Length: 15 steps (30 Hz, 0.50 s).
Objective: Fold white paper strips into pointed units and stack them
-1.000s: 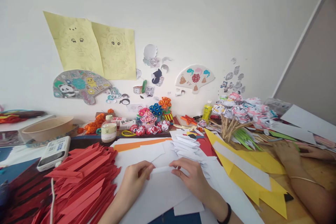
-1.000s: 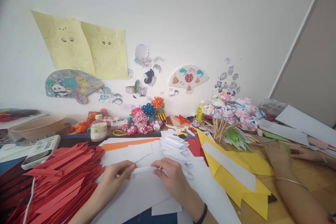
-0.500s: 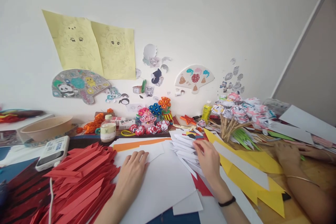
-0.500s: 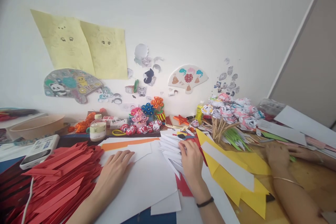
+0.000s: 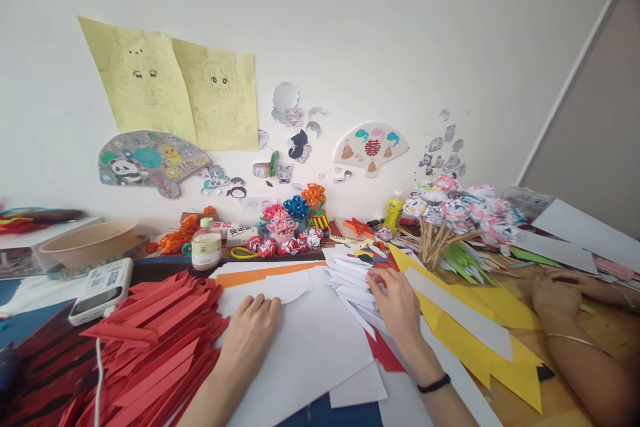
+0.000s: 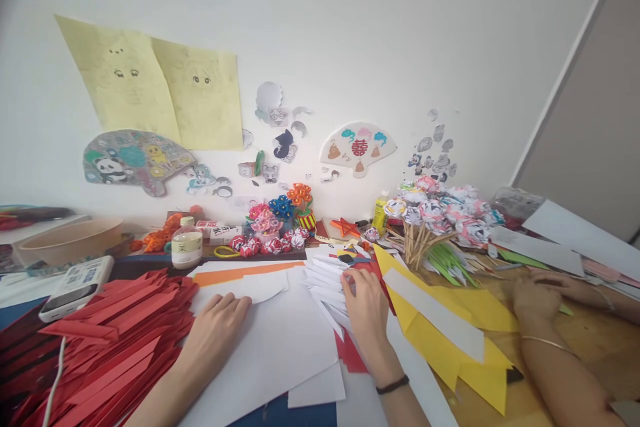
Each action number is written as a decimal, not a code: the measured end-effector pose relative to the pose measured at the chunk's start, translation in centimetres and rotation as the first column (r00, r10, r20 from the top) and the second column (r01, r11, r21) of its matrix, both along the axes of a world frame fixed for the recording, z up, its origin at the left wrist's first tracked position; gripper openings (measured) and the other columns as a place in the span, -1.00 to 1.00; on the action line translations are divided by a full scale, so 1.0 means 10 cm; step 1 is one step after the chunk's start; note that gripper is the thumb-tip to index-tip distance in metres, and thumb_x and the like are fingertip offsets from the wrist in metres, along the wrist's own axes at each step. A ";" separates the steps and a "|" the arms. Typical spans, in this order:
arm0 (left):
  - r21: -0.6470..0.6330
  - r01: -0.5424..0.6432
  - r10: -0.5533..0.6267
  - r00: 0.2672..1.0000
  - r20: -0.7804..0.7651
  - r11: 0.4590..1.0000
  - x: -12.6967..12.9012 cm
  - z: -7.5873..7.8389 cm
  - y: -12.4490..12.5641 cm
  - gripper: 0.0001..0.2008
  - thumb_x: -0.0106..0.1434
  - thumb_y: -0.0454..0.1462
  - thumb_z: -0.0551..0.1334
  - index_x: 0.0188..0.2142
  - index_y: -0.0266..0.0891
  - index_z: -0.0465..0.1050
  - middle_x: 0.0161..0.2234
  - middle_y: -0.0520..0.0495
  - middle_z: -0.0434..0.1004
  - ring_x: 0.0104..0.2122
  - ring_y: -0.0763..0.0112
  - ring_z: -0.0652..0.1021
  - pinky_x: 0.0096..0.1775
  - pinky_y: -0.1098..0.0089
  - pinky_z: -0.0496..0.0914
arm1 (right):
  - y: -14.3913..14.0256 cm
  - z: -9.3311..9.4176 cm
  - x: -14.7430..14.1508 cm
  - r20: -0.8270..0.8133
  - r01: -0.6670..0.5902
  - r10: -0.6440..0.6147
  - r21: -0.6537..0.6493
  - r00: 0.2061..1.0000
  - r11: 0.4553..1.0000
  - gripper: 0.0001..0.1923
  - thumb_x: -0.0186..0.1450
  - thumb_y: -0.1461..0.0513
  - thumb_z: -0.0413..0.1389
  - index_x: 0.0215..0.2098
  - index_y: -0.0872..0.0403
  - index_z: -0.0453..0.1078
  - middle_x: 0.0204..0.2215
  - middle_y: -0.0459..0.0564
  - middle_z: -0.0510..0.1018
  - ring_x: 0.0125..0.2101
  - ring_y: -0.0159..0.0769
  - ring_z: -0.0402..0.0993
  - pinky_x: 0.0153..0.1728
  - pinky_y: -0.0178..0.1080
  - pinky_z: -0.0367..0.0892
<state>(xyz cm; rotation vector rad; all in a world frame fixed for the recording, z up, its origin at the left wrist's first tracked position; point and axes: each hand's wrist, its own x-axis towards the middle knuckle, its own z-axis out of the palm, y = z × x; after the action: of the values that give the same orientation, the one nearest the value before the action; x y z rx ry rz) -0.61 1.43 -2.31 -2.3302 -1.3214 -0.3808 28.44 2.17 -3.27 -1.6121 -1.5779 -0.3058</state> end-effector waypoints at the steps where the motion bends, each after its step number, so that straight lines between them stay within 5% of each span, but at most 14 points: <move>1: 0.010 -0.016 0.016 1.000 0.006 1.000 -0.01 0.00 0.00 -0.76 0.20 -0.54 0.03 -0.38 -0.28 0.40 -0.47 -0.09 0.47 -0.43 0.25 0.44 -0.34 0.31 0.21 | 0.00 0.00 0.00 0.000 -0.006 0.006 0.006 1.000 1.000 -0.76 0.31 0.14 -0.03 -0.32 0.05 0.44 -0.39 0.02 0.50 -0.32 -0.14 0.38 -0.35 -0.20 0.22; 6: 0.081 -0.050 0.045 0.997 0.061 0.995 -0.02 0.00 -0.01 -0.78 0.26 -0.46 0.03 -0.39 -0.25 0.41 -0.50 -0.07 0.43 -0.47 0.30 0.42 -0.37 0.35 0.21 | -0.01 0.01 -0.02 0.001 -0.018 0.018 0.014 1.000 1.000 -0.77 0.31 0.15 -0.03 -0.33 0.06 0.43 -0.39 0.02 0.49 -0.31 -0.15 0.38 -0.34 -0.19 0.23; 10: 0.025 -0.068 0.057 0.953 0.297 0.997 0.00 -0.01 -0.04 -0.77 0.32 -0.33 0.00 -0.34 -0.21 0.42 -0.51 -0.04 0.45 -0.45 0.29 0.45 -0.36 0.35 0.24 | -0.06 0.07 -0.09 0.012 -0.040 0.039 0.093 0.999 0.995 -0.78 0.33 0.18 -0.04 -0.31 0.07 0.42 -0.37 0.05 0.49 -0.28 -0.15 0.36 -0.25 -0.17 0.24; 15: -0.249 0.081 0.133 0.666 0.734 0.965 0.06 0.03 -0.07 -0.76 0.30 -0.14 0.04 -0.34 -0.17 0.41 -0.49 0.04 0.52 -0.46 0.36 0.49 -0.38 0.43 0.31 | -0.16 0.11 -0.33 -0.129 -0.258 0.280 0.161 0.951 0.953 -0.76 0.33 0.14 -0.03 -0.32 0.06 0.43 -0.37 0.04 0.51 -0.31 -0.19 0.39 -0.24 -0.17 0.30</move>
<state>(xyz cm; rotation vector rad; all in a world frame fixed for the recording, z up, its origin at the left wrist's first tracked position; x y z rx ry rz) -0.01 0.74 -1.99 -2.4481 -1.8547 -1.3567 25.18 0.59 -2.20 -1.2619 -1.5984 -0.1421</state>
